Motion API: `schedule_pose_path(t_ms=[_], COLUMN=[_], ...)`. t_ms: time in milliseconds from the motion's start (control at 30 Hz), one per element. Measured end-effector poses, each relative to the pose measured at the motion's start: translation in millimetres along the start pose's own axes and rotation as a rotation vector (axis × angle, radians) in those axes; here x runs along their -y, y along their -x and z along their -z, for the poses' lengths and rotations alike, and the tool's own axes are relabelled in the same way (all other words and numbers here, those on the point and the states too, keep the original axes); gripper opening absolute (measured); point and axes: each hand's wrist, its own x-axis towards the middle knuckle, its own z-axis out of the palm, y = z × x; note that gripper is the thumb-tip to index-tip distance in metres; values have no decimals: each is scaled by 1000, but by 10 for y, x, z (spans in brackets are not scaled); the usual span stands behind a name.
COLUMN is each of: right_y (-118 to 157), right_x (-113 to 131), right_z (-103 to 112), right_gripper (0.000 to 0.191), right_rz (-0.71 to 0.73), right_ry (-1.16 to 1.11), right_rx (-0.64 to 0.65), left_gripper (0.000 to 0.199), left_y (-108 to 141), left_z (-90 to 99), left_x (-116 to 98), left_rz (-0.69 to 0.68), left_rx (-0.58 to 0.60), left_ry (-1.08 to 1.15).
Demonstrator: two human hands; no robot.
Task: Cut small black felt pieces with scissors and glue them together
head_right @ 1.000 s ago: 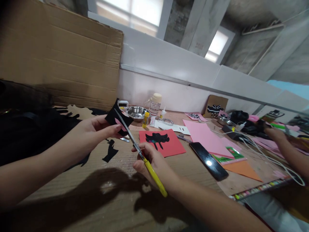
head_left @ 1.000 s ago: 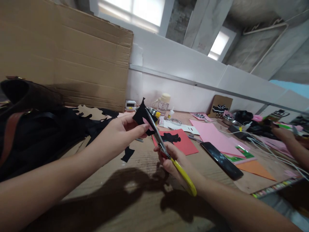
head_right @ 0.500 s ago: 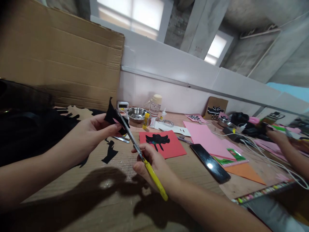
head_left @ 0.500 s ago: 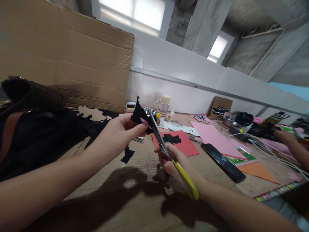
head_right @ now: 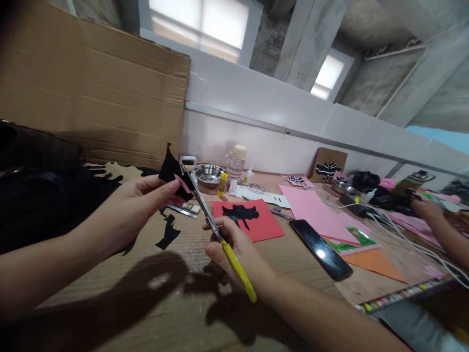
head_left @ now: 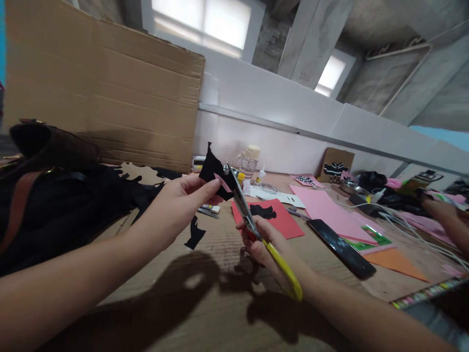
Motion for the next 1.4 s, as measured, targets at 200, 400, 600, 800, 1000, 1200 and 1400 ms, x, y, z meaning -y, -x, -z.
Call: schedule_pose_path(t_ms=[200,400,600,800,1000,1200,1400], right_y=[19,21,22,16,24,26,35], right_x=[-22,0,17,3,35,-8,20], right_z=[5,9,5,3,-8,-5,-8], right_gripper=[64,64,64,62,64,61,63], right_rz=[-2,-32,-24,-9,-13,25,3], right_ry=[27,41,33,28,29,1,2], right_rx=[6,9,16,18,23,36,38], left_gripper=[36,34,30,22,16,25,21], left_y=[-50,-46,-31,27,55,61,68], left_z=[29,42,22,-5,-38,-43,-59], left_x=[81,59,-12,-88,-82,-70,-111], left_rz=[51,5,-55,-72,-73,-66,-63], left_rx=[-17,-18,-22,-8,2,11,17], left_ry=[108,41,-9,-43,-49,-135,-67])
